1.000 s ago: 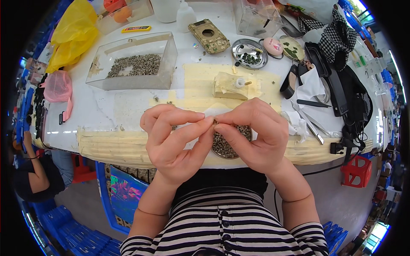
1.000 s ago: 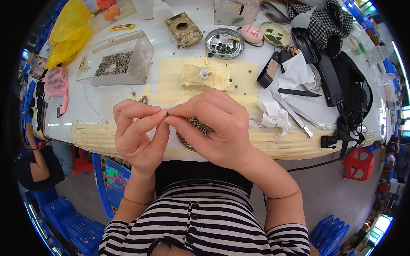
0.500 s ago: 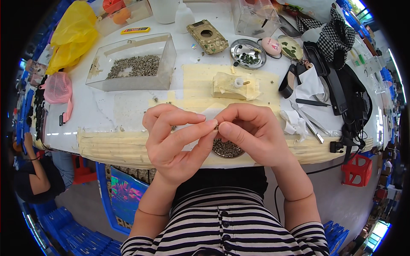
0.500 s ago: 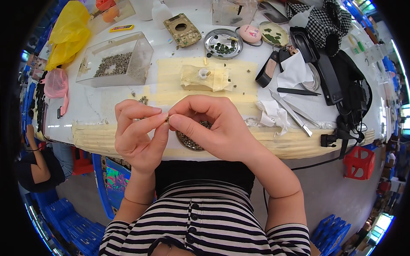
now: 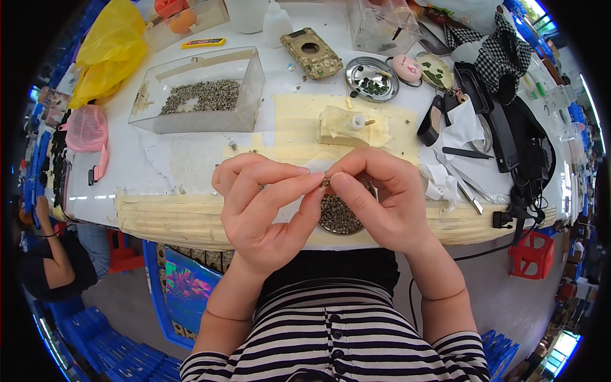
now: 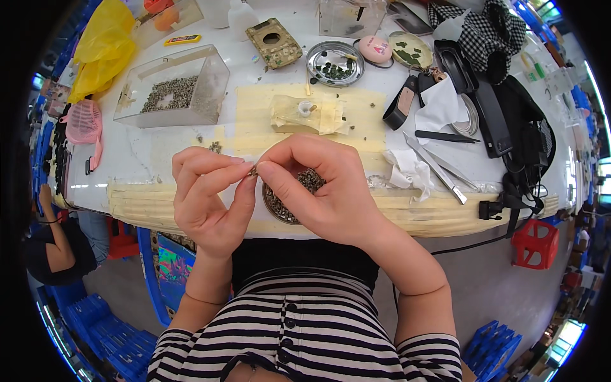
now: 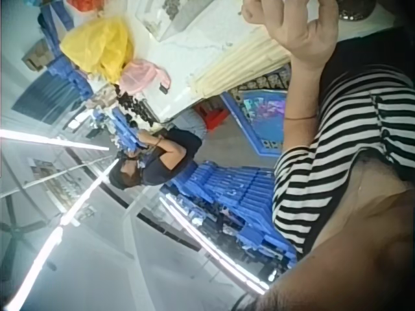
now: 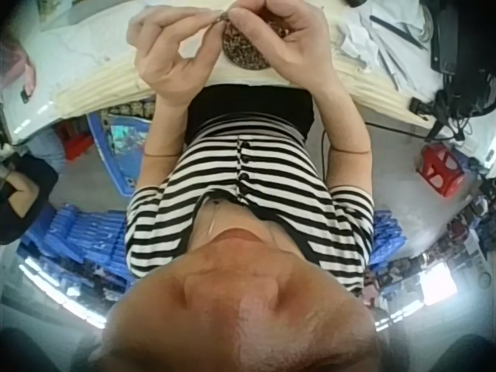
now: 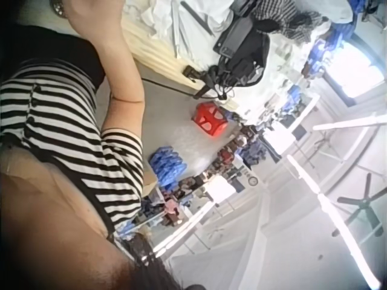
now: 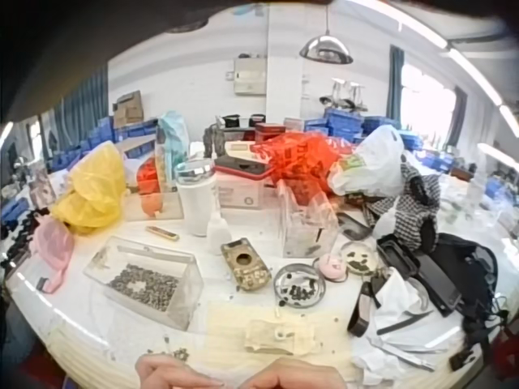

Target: Manually inserting small metal pins into holes in a circular toy component at a factory workbench.

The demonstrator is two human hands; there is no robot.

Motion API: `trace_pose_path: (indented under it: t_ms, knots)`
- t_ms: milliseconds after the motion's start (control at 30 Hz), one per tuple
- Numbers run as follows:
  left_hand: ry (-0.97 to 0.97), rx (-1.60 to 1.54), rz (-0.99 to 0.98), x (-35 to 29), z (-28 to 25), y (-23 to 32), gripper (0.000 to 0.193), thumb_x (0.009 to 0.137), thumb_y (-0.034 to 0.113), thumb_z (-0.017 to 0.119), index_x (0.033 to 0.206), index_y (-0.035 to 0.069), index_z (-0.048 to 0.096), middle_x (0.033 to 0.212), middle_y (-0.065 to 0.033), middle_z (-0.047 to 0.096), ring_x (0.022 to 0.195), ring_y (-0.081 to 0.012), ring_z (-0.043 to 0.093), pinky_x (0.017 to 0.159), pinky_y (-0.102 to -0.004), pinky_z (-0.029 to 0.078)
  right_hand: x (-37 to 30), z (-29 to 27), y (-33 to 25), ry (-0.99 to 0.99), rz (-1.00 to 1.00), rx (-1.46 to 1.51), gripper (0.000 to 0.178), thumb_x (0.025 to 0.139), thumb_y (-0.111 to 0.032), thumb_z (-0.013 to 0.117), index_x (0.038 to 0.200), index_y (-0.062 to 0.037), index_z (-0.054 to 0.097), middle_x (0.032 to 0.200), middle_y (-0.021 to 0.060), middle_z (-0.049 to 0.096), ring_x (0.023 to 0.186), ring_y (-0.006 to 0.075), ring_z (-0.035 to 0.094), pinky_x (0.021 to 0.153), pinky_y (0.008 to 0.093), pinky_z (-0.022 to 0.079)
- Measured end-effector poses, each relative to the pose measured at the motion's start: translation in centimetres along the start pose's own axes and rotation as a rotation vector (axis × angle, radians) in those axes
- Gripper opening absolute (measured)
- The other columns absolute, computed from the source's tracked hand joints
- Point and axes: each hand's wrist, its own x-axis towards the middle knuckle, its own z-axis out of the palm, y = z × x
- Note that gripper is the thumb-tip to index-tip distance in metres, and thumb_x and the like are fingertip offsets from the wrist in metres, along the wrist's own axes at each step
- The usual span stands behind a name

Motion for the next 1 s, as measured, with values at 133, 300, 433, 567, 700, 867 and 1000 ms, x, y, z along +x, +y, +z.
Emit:
trace_pose_path:
  t_ms: [133,300,433,567,700,867,1000]
  knots:
    - [-0.003,0.027,0.004,-0.01,-0.04,0.15,0.030,0.068,0.006,0.084,0.096,0.014,0.077,0.092,0.0032,0.069,0.086,-0.0192,0.055,0.082,-0.0321,0.037,0.18,-0.17,-0.15,-0.009,-0.064,-0.104,0.006,0.091,-0.003,0.068,0.090,0.0030,0.069,0.079,0.0053,0.066,0.069,0.0106,0.060,0.064,0.0247,0.049]
    - [-0.020,0.034,0.006,-0.02,-0.09,0.14,0.029,0.069,0.009,0.086,0.096,0.014,0.078,0.091,0.0036,0.069,0.086,-0.0191,0.054,0.082,-0.0321,0.036,0.33,-0.31,0.01,0.000,-0.161,-0.208,0.005,0.089,-0.003,0.068,0.088,0.0024,0.068,0.077,0.0060,0.064,0.067,0.0124,0.058,0.062,0.0262,0.048]
    - [-0.022,0.002,-0.005,0.04,-0.23,0.16,0.028,0.069,0.009,0.086,0.096,0.015,0.078,0.091,0.0036,0.069,0.086,-0.0191,0.053,0.082,-0.0319,0.037,0.21,-0.18,-0.02,-0.013,-0.082,-0.136,0.006,0.090,-0.003,0.067,0.089,0.0026,0.068,0.078,0.0055,0.065,0.068,0.0115,0.058,0.064,0.0258,0.048]
    - [-0.021,-0.011,-0.010,0.03,-0.28,0.21,0.028,0.069,0.009,0.086,0.095,0.015,0.079,0.091,0.0034,0.069,0.086,-0.0192,0.053,0.082,-0.0317,0.037,0.15,-0.05,0.04,-0.027,-0.020,-0.066,0.008,0.092,-0.004,0.066,0.090,0.0030,0.067,0.078,0.0050,0.065,0.070,0.0104,0.058,0.065,0.0252,0.048]
    - [-0.018,-0.017,-0.019,0.05,-0.25,0.27,0.027,0.070,0.009,0.086,0.095,0.015,0.079,0.091,0.0033,0.069,0.087,-0.0192,0.053,0.082,-0.0317,0.037,0.09,-0.04,0.10,-0.006,-0.024,-0.032,0.009,0.093,-0.005,0.066,0.090,0.0035,0.067,0.079,0.0049,0.065,0.071,0.0102,0.059,0.066,0.0250,0.048]
    - [-0.016,-0.019,-0.028,0.03,-0.28,0.21,0.027,0.070,0.009,0.086,0.095,0.015,0.078,0.090,0.0035,0.069,0.086,-0.0189,0.053,0.082,-0.0318,0.037,0.14,-0.24,-0.03,-0.014,-0.069,-0.077,0.009,0.093,-0.005,0.066,0.089,0.0036,0.067,0.079,0.0052,0.065,0.071,0.0099,0.059,0.065,0.0248,0.048]
    - [-0.022,-0.030,-0.021,0.15,-0.34,0.20,0.027,0.070,0.009,0.086,0.095,0.015,0.079,0.090,0.0036,0.069,0.086,-0.0188,0.053,0.082,-0.0316,0.036,0.15,-0.07,0.00,-0.013,-0.036,-0.050,0.010,0.093,-0.005,0.066,0.089,0.0038,0.067,0.078,0.0050,0.065,0.071,0.0098,0.059,0.065,0.0248,0.048]
